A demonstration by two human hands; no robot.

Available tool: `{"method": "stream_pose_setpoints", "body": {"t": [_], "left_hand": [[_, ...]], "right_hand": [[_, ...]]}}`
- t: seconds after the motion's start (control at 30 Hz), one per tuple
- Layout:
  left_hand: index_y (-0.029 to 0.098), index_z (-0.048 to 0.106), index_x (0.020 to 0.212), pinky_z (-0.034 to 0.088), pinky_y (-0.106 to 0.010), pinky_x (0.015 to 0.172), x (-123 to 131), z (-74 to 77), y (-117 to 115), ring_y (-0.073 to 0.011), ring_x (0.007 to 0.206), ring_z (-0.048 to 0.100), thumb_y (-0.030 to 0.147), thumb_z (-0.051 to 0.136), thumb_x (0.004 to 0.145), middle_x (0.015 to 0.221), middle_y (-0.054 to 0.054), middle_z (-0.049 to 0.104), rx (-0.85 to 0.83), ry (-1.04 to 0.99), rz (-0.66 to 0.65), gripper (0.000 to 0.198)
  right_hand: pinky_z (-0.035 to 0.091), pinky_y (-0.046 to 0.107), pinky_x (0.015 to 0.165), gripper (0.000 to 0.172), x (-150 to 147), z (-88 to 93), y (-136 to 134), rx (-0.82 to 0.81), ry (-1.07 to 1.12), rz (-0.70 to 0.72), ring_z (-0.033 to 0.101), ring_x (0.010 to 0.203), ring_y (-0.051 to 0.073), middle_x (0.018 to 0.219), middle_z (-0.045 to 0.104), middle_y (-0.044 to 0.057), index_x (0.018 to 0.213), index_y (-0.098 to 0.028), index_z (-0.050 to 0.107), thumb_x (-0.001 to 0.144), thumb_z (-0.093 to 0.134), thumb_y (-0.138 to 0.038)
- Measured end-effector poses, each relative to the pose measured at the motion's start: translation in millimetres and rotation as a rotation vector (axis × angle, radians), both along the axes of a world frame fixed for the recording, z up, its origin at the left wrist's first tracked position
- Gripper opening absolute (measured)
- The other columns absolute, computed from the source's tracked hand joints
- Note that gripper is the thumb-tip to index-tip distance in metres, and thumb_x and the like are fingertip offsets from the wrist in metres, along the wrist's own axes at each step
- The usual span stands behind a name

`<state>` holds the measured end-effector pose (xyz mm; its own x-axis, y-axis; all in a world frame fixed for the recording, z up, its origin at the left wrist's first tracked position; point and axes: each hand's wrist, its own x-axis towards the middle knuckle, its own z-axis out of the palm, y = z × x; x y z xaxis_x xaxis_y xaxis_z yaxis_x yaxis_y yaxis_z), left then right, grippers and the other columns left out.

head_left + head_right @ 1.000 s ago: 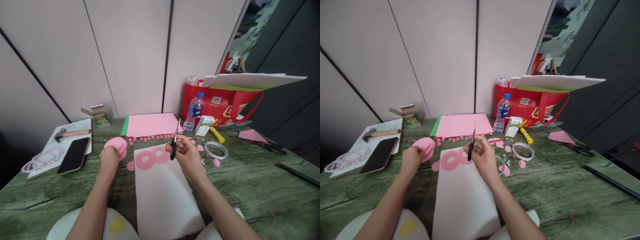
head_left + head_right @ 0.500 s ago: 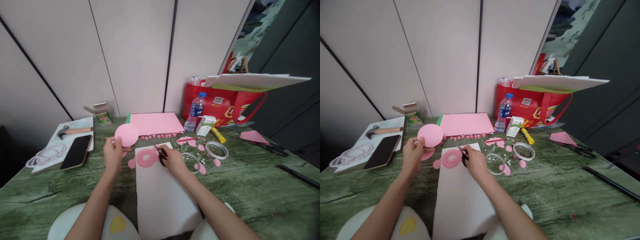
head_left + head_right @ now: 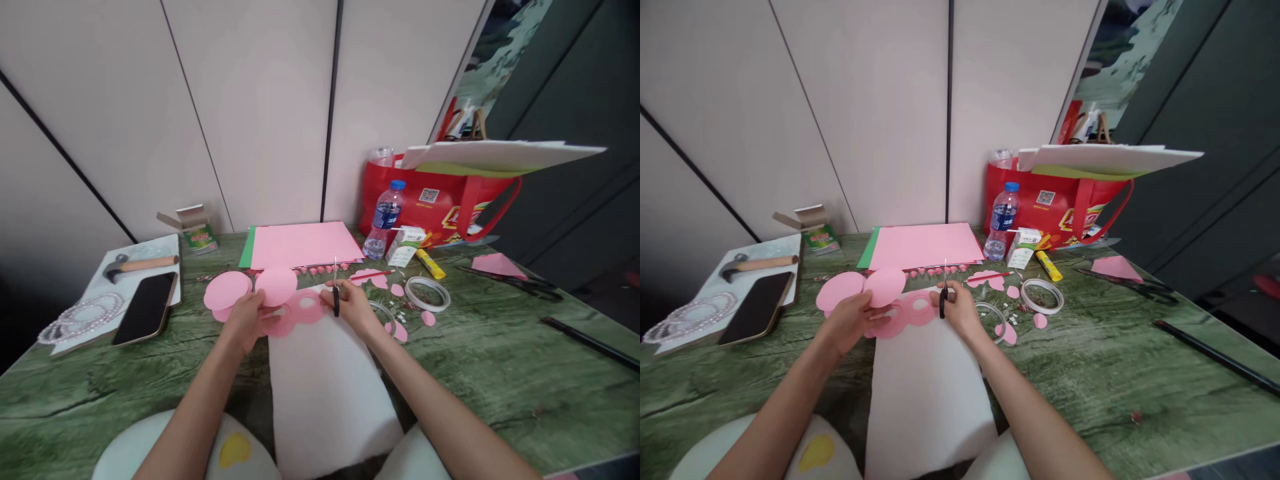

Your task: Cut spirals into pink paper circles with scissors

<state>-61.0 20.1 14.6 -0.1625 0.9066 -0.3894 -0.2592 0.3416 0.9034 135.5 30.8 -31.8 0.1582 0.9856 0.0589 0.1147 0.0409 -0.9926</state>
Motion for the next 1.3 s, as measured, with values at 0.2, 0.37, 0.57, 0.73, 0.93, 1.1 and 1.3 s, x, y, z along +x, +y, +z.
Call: {"method": "stream_pose_setpoints", "body": {"t": [0.2, 0.37, 0.57, 0.73, 0.93, 1.1, 1.3], "left_hand": [[0.011, 0.052, 0.069, 0.043, -0.023, 0.040, -3, -1.7, 1, -0.0121, 0.043, 0.053, 0.015, 0.049, 0.076, 0.053, -0.002, 0.056, -0.001, 0.069, 0.061, 0.008], [0.012, 0.051, 0.069, 0.047, -0.024, 0.048, -5, -2.2, 5, -0.0125, 0.050, 0.056, 0.014, 0.047, 0.078, 0.056, -0.003, 0.059, 0.060, 0.032, 0.092, 0.010], [0.009, 0.057, 0.084, 0.051, -0.039, 0.074, 3, 8.9, -3, -0.0224, 0.081, 0.062, 0.017, 0.050, 0.077, 0.087, -0.012, 0.066, 0.218, -0.203, -0.077, 0.013], [0.010, 0.059, 0.079, 0.052, -0.035, 0.071, 1, 10.3, -5, -0.0215, 0.077, 0.063, 0.022, 0.057, 0.074, 0.080, -0.012, 0.067, 0.253, -0.333, -0.143, 0.013], [0.012, 0.054, 0.063, 0.041, -0.015, 0.042, 0, 6.5, -5, -0.0055, 0.043, 0.051, 0.022, 0.069, 0.063, 0.050, 0.003, 0.056, 0.368, -0.226, -0.014, 0.019], [0.012, 0.057, 0.075, 0.049, -0.025, 0.063, 11, 13.8, -15, -0.0126, 0.061, 0.061, 0.023, 0.071, 0.060, 0.064, -0.001, 0.063, 0.431, -0.166, 0.000, 0.024], [0.013, 0.060, 0.079, 0.043, -0.023, 0.054, 19, 14.6, -23, -0.0103, 0.055, 0.055, 0.028, 0.066, 0.066, 0.061, 0.000, 0.061, 0.448, -0.089, -0.087, 0.021]], "right_hand": [[0.042, 0.025, 0.047, 0.043, 3, 7.0, -1, -0.042, 0.098, -0.004, 0.056, 0.053, 0.015, 0.055, 0.056, -0.003, 0.088, -0.017, 0.052, 0.056, 0.068, -0.041], [0.044, 0.026, 0.051, 0.045, 3, 13.3, -4, -0.101, 0.191, 0.033, 0.058, 0.056, 0.015, 0.056, 0.056, -0.003, 0.087, -0.017, 0.050, 0.055, 0.068, -0.044], [0.045, 0.026, 0.054, 0.050, 0, 21.6, -10, -0.122, 0.273, 0.071, 0.061, 0.063, 0.017, 0.063, 0.061, 0.000, 0.087, -0.017, 0.050, 0.051, 0.071, -0.046], [0.045, 0.026, 0.054, 0.050, -1, 20.7, -11, -0.125, 0.299, 0.080, 0.062, 0.064, 0.017, 0.066, 0.063, 0.001, 0.086, -0.017, 0.051, 0.053, 0.070, -0.049], [0.045, 0.026, 0.059, 0.044, -7, 32.8, -21, -0.106, 0.282, 0.240, 0.060, 0.059, 0.013, 0.062, 0.062, -0.001, 0.085, -0.017, 0.053, 0.055, 0.072, -0.043], [0.043, 0.024, 0.062, 0.043, -19, 45.2, -40, -0.107, 0.231, 0.571, 0.056, 0.064, 0.010, 0.071, 0.059, -0.002, 0.084, -0.017, 0.053, 0.051, 0.077, -0.030], [0.043, 0.025, 0.063, 0.036, -24, 44.2, -48, -0.060, 0.188, 0.636, 0.053, 0.067, 0.011, 0.075, 0.055, -0.001, 0.083, -0.019, 0.049, 0.059, 0.072, -0.034]]}}
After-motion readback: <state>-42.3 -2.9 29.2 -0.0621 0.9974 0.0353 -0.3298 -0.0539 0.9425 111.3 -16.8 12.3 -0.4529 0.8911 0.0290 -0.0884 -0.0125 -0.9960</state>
